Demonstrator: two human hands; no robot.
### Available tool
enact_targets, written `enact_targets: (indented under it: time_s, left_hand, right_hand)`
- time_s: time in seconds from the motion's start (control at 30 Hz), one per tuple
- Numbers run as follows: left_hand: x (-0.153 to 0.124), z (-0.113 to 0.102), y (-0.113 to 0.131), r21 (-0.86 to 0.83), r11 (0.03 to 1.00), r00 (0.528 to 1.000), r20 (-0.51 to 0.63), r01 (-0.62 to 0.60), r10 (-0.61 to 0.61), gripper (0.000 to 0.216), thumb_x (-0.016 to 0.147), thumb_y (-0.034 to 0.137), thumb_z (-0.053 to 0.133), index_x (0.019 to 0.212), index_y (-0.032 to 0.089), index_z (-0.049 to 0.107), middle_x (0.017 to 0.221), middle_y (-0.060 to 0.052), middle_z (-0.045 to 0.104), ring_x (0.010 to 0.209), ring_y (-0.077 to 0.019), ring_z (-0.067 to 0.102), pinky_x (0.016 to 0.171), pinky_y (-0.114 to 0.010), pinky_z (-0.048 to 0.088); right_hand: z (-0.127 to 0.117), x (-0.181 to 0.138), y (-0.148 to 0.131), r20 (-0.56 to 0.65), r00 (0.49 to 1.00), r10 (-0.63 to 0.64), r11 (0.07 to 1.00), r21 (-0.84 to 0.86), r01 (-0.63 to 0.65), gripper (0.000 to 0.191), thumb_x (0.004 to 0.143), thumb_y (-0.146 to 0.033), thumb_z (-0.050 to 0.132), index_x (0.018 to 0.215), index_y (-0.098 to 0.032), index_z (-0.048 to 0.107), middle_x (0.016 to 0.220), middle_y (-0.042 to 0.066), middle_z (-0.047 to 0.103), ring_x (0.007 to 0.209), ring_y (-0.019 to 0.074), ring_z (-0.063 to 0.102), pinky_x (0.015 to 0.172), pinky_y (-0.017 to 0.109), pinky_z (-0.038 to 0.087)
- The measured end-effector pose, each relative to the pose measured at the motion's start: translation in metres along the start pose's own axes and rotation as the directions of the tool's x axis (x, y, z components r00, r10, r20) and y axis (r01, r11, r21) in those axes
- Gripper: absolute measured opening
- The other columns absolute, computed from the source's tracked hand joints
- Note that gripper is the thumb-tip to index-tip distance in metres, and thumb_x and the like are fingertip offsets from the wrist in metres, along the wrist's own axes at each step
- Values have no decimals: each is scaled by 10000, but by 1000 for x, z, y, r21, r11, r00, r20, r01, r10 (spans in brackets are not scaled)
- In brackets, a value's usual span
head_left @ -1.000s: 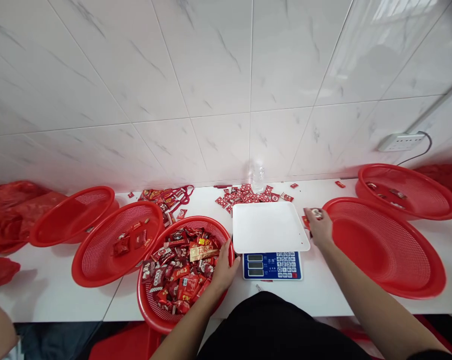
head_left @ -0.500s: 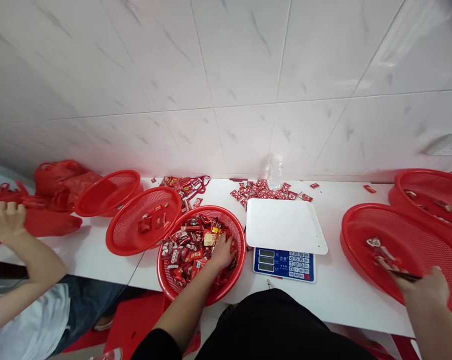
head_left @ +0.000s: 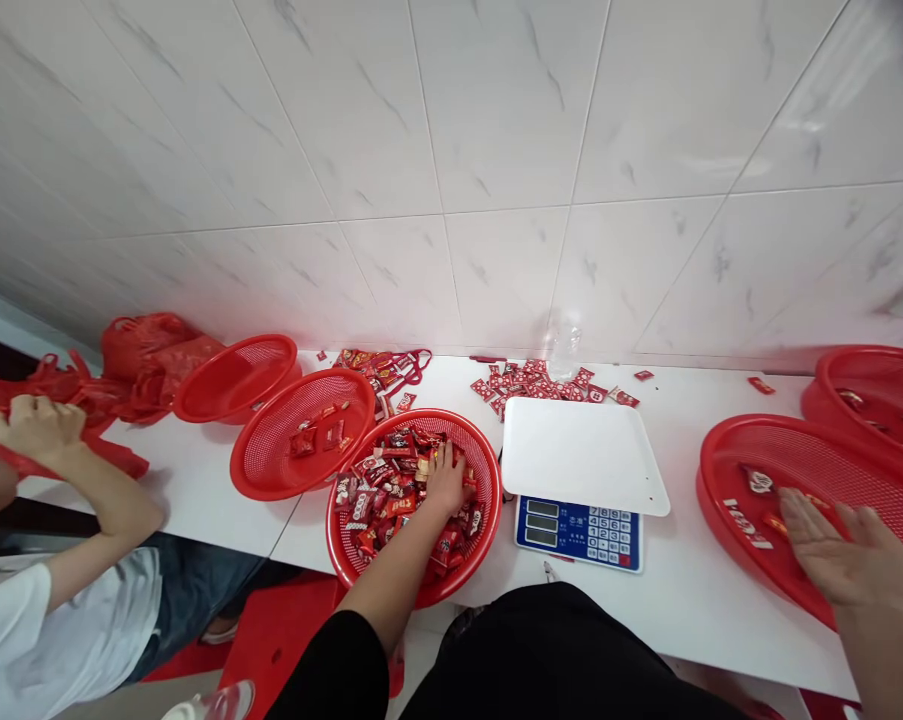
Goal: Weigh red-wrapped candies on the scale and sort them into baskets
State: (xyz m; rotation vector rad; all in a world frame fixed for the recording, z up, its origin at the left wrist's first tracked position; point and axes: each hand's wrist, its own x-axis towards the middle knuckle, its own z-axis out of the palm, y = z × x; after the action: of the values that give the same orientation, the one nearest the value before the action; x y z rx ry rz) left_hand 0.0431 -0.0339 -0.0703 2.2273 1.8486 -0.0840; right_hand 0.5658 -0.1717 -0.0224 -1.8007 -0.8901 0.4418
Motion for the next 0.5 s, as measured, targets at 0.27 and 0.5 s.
enact_targets:
  time_s: [0.27,0.5]
  left_hand:
    - [18,-10,7,158,987,991,131,-15,-5,690,697,361,661,1313,152,431,1458,-192,252,1337,-359,217,1053,-475,218]
    - [23,-24,21,197,980,990,143,-22,-7,301,804,179,501,1075,134,622,1221,-212,506,1181,-342,409,917,-468,363]
  right_hand:
    - [63,-54,-93,686,650,327,837,108,-536,674,770,-525,579,1360,-269,377,1249,113,586,1119,269,566,967,428,456]
    - [103,-85,-104,837,486,252,934,-79,-349,650,779,-532,564,1341,-245,407,1304,99,542,1145,258,541,953,391,458]
